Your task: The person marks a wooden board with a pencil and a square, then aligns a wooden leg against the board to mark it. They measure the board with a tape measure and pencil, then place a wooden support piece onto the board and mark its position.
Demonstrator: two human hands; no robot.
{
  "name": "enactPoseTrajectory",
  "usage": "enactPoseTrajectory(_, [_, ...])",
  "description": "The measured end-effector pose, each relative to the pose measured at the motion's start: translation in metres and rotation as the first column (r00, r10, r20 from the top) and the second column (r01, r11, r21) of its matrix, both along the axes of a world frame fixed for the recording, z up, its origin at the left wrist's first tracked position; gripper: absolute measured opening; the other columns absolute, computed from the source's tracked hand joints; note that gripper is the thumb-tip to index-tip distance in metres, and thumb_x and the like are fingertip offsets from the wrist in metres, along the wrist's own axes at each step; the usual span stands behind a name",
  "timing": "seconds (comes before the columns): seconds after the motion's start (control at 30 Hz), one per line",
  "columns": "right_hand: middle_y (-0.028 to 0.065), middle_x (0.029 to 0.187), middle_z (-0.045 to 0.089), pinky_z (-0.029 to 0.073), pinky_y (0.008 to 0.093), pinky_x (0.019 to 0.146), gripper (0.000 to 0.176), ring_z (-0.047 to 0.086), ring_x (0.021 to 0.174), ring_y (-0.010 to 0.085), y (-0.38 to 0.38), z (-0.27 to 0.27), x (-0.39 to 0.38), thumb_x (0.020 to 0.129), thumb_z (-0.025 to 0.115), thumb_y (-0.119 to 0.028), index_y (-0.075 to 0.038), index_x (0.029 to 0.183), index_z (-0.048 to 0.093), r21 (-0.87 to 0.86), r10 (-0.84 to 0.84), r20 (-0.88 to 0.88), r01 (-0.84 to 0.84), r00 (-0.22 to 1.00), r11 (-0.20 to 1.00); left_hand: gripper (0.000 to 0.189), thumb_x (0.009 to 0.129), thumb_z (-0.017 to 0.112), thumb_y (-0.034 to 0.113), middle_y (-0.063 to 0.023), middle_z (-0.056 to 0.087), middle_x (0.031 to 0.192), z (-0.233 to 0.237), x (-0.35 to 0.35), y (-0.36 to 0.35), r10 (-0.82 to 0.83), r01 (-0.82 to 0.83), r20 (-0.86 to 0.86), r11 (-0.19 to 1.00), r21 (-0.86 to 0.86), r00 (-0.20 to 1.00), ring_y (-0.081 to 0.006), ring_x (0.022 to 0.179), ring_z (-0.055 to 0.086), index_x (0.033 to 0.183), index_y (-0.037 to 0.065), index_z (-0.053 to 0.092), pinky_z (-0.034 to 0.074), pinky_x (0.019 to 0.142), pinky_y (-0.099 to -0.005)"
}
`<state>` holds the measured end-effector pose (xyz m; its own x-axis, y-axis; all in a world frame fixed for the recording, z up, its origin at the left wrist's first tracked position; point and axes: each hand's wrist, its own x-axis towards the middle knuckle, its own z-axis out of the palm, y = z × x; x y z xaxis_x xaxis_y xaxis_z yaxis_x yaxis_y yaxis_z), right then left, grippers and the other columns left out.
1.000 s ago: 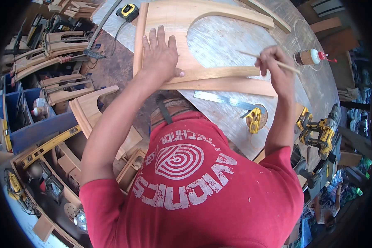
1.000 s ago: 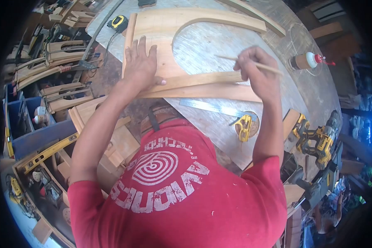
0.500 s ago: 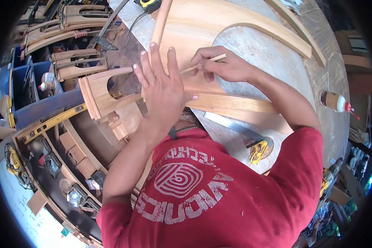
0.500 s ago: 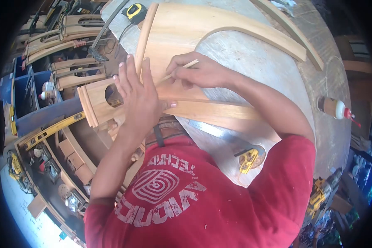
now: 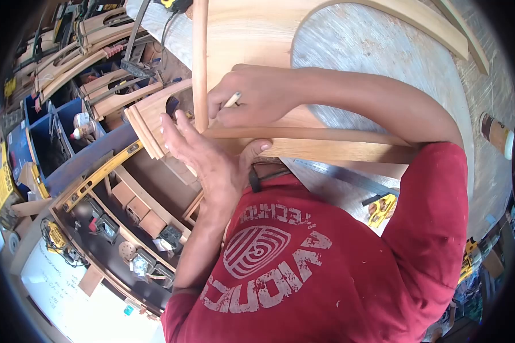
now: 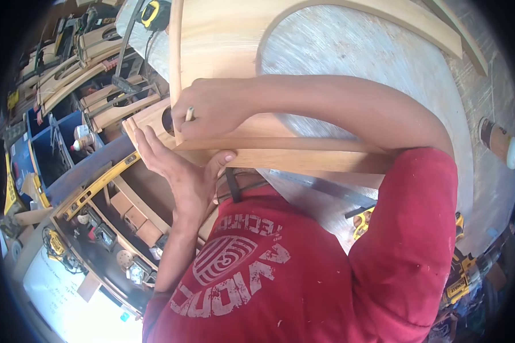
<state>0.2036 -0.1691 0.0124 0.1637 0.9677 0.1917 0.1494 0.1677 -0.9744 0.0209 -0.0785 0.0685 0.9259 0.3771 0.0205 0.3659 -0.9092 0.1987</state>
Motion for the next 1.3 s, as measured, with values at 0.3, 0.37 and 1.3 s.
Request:
enactPoseTrajectory(0.3, [0.0219,0.095,0.075,0.055,0.0451,0.082,0.033,0.071,0.085,0.037,0.016,-0.008,-0.004,0.086,0.054,-0.02,0.0,0.101,0.076,-0.034,0.07,0.133,-0.066,0.989,0.997,0.149,0.059,0.096,0.053,-0.0407,0.003,0.161,-0.017,-0.009,0.005,-0.046,0.05,0.05,0.996,-0.077,0.998,-0.0534,0.151,0.011,0.158,-0.009,0.003,0.016,0.122,-0.0608])
enactPoseTrajectory(0.37, [0.0218,0.096,0.075,0.055,0.0449,0.083,0.034,0.071,0.086,0.037,0.014,-0.009,-0.005,0.085,0.054,-0.019,0.001,0.103,0.076,-0.027,0.06,0.113,-0.057,0.992,0.998,0.149,0.061,0.095,0.054,-0.0414,0.004,0.16,-0.019,-0.01,0.006,-0.046,0.05,0.042,0.994,-0.093,0.998,-0.0534,0.151,0.011,0.157,-0.01,0.002,0.016,0.123,-0.0602])
enactPoseTrajectory(1.3, [0.0159,0.07,0.067,0.049,0.0401,0.06,0.018,0.063,0.063,0.0264,-0.127,0.112,0.056,0.08,0.06,-0.013,0.003,0.078,0.068,-0.657,0.06,0.202,0.09,0.978,0.748,0.124,0.076,0.091,0.038,-0.0429,0.009,0.159,-0.013,-0.006,0.003,-0.048,0.049,0.011,0.963,-0.264,0.999,-0.0548,0.15,0.014,0.157,-0.011,0.011,0.019,0.121,-0.0605])
